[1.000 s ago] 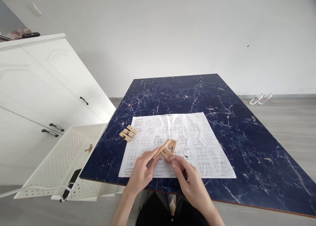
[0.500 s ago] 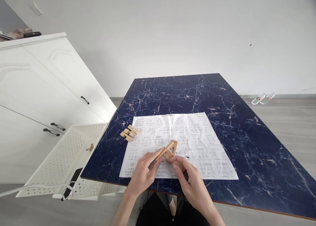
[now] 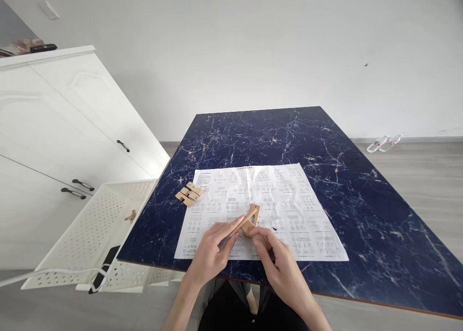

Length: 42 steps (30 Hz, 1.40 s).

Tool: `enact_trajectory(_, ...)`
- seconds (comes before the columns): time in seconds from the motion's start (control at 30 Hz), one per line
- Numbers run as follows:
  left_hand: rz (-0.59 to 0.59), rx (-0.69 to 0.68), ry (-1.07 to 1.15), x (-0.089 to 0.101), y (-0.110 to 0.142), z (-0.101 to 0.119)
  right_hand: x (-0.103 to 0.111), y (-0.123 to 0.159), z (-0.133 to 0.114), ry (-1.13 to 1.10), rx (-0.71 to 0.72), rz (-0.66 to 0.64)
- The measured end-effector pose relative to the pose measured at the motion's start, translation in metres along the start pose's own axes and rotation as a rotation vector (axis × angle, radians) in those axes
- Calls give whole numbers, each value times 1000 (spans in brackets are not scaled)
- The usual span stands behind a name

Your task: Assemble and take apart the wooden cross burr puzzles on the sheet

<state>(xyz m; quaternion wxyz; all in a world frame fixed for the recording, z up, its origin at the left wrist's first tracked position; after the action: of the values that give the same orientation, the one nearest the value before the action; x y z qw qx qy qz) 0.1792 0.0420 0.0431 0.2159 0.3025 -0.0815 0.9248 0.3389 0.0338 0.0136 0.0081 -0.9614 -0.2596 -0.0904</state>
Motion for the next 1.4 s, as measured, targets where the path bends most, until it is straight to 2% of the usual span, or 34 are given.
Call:
enact_trajectory(0.3,-87,-100,-14,-8,-3,14,0,0,-3,3,26,19)
enact_trajectory(0.47,-122,-135,13,-13,-4,17,3,2,1,-44,50,97)
enact_trajectory(0.6,-121,-164,26,-13,-3,18,5,4,11,-69,1,174)
enact_trajectory(0.8,-21,-87,81,-5,0,10,2,1,5,-208,20,78)
enact_trajectory(0.97,27,-78,168,0,1,9,4,2,10,-219,-19,104)
enact_trajectory(1.17,28,-109,147,-1,0,11,-5,0,18,-335,-42,49)
enact_trajectory(1.4,-2,-79,111,-3,1,11,-3,0,18,-384,-65,64)
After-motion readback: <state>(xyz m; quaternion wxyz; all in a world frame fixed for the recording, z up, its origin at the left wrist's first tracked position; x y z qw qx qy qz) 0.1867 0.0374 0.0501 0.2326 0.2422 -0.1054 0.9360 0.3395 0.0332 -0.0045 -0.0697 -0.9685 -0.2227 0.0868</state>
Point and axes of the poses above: each hand's wrist, its own y-axis away from the middle knuckle, its own x-axis out of the back of the hand, z = x × y, the point moved 9 cm from there along -y, towards the middle knuckle, and after that the axes turned 12 degrees about -z, right-handed, at the moved point
